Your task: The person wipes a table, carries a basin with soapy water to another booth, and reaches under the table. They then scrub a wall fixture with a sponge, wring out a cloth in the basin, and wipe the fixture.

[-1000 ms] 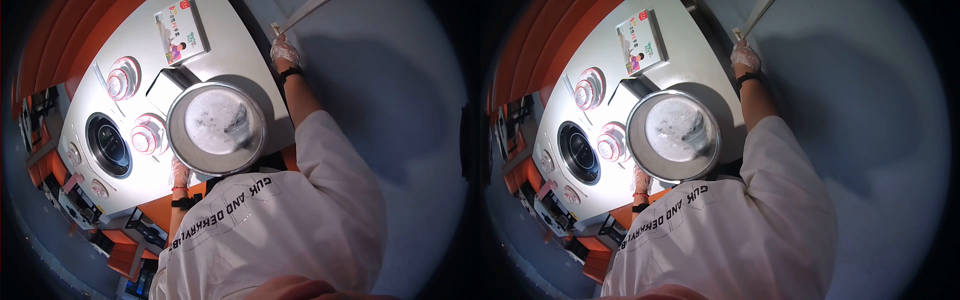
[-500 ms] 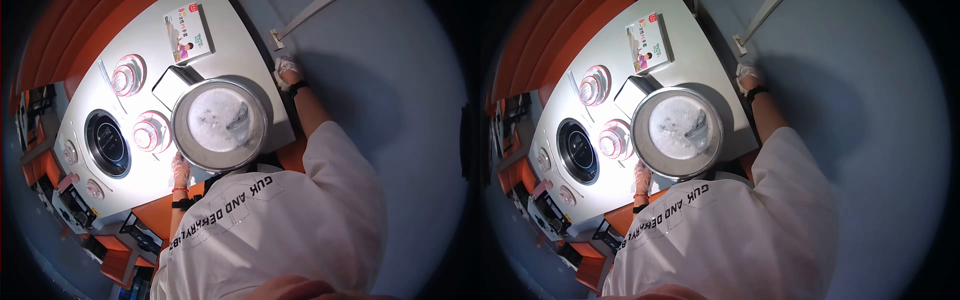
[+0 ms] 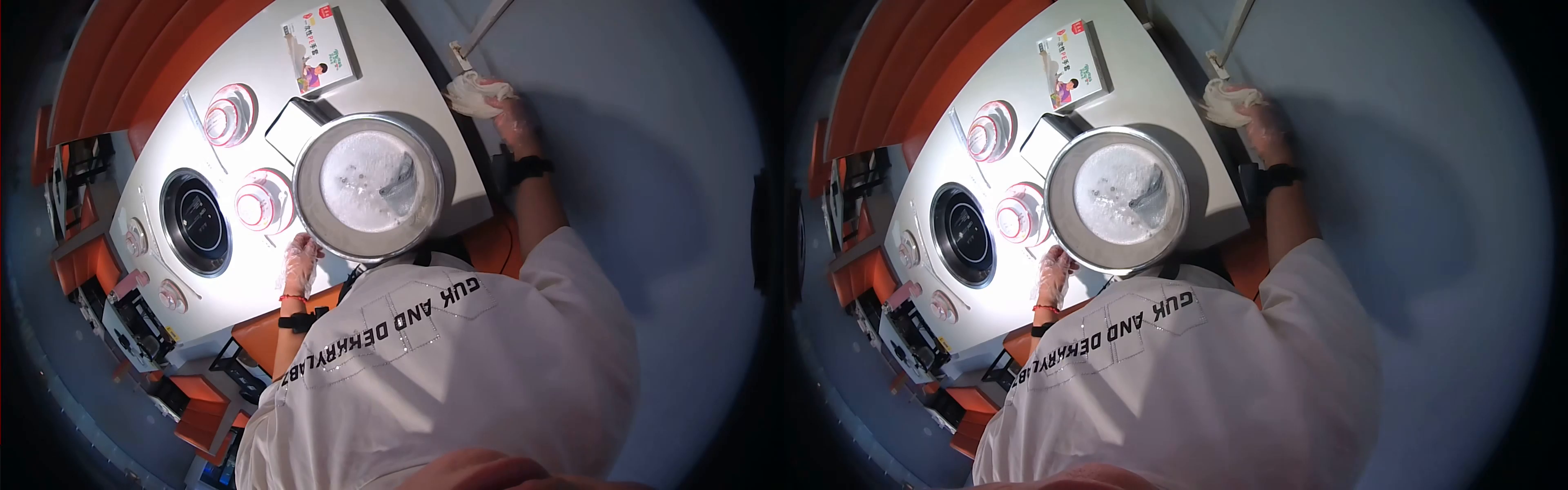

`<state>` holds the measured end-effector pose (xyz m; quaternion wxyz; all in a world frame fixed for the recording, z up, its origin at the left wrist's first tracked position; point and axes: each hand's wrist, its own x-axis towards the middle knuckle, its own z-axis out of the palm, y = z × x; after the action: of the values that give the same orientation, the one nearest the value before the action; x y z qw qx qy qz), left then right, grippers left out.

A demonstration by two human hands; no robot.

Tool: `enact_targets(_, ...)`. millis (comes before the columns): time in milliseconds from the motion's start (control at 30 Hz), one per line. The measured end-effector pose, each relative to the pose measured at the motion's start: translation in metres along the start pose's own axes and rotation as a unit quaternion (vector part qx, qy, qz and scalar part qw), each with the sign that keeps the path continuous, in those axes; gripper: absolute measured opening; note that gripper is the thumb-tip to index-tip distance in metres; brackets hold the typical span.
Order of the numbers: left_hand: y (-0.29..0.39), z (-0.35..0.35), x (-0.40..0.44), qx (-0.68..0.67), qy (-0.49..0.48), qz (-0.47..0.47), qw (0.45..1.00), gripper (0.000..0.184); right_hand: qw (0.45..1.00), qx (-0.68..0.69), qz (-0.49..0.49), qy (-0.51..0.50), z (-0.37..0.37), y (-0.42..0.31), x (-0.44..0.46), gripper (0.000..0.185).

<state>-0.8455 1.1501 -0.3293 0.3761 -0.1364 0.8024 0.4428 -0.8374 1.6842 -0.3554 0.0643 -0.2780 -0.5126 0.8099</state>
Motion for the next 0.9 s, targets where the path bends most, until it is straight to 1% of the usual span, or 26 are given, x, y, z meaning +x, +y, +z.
enact_targets(33,0.004,-0.002,-0.003,-0.004,-0.004,-0.002,1.000,0.016,0.998,0.058,0.006,-0.011,-0.002,-0.002,-0.004,0.034)
enact_targets(133,0.026,-0.008,-0.015,-0.039,-0.017,0.012,0.999,0.021,0.984,0.176,-0.027,-0.016,-0.006,-0.005,-0.009,0.028)
enact_targets(200,0.041,-0.012,-0.024,-0.050,-0.028,0.026,0.998,0.026,0.993,-0.007,-0.110,-0.036,-0.006,-0.011,-0.013,0.031)
enact_targets(233,0.047,-0.014,-0.025,-0.046,-0.037,0.040,0.997,0.030,0.983,-0.099,-0.151,-0.044,-0.006,-0.014,-0.015,0.033)
enact_targets(300,0.054,-0.019,-0.025,-0.039,-0.057,0.070,0.995,0.039,0.957,-0.215,-0.189,0.035,-0.008,-0.007,-0.019,0.034)
enact_targets(367,0.059,-0.022,-0.023,0.014,-0.063,0.072,0.995,0.031,0.983,-0.069,-0.159,0.055,-0.009,-0.008,-0.024,0.034)
enact_targets(400,0.064,-0.023,-0.025,0.034,-0.063,0.068,0.995,0.028,0.985,0.135,-0.104,0.031,0.000,-0.020,-0.031,0.034)
enact_targets(433,0.069,-0.024,-0.027,0.053,-0.064,0.064,0.994,0.026,0.942,0.333,-0.045,0.005,0.006,-0.031,-0.039,0.034)
enact_targets(467,0.078,-0.026,-0.032,0.065,-0.065,0.052,0.994,0.021,0.939,0.340,-0.050,-0.010,0.007,-0.037,-0.046,0.034)
enact_targets(533,0.084,-0.030,-0.033,0.100,-0.057,0.072,0.991,0.021,0.933,0.351,-0.060,-0.042,0.008,-0.048,-0.058,0.035)
enact_targets(600,0.096,-0.028,-0.039,0.122,-0.051,0.099,0.986,0.022,0.933,0.355,-0.051,-0.032,0.007,-0.054,-0.064,0.033)
enact_targets(700,0.124,-0.011,-0.053,0.084,-0.069,0.159,0.981,0.024,0.940,0.337,-0.039,-0.040,0.010,-0.067,-0.075,0.030)
enact_targets(733,0.132,-0.006,-0.056,0.050,-0.106,0.192,0.974,0.024,0.943,0.327,-0.035,-0.046,0.012,-0.072,-0.078,0.030)
enact_targets(833,0.165,0.023,-0.057,0.062,-0.140,0.243,0.958,0.024,0.954,0.296,-0.037,-0.032,0.023,-0.083,-0.083,0.029)
enact_targets(900,0.190,0.050,-0.069,0.043,-0.149,0.287,0.945,0.027,0.966,0.253,-0.036,-0.047,0.032,-0.096,-0.094,0.029)
